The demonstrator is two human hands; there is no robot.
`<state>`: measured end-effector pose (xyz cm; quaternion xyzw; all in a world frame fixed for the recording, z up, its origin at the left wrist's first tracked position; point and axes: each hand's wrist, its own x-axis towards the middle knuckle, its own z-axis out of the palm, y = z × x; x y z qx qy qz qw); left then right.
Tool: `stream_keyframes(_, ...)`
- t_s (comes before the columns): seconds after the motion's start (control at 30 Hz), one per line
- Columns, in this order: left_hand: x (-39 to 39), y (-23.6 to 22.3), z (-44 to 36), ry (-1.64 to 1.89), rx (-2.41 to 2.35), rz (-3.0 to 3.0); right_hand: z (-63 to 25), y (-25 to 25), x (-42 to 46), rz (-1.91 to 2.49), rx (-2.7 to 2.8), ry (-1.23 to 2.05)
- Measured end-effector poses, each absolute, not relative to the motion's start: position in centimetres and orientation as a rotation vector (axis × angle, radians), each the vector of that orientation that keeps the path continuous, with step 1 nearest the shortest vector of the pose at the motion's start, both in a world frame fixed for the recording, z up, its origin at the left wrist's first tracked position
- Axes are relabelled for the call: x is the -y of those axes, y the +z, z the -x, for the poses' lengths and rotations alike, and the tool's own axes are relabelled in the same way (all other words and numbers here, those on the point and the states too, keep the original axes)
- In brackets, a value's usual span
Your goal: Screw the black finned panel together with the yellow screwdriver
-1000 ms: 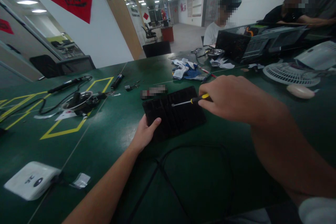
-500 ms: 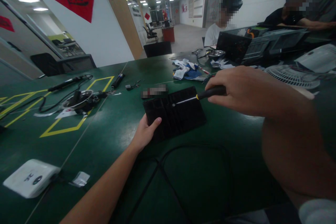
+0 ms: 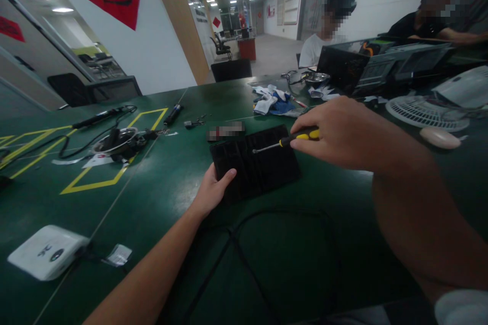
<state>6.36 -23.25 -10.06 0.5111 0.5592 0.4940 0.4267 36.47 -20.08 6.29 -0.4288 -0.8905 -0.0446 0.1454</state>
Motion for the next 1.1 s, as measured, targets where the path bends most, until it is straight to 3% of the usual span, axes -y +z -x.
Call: stream_keyframes(1.1,23.08,-10.46,-6.22,1.246,-1.38,-1.261,-36.2,5.93,19.89,1.12,2.576,-0.082)
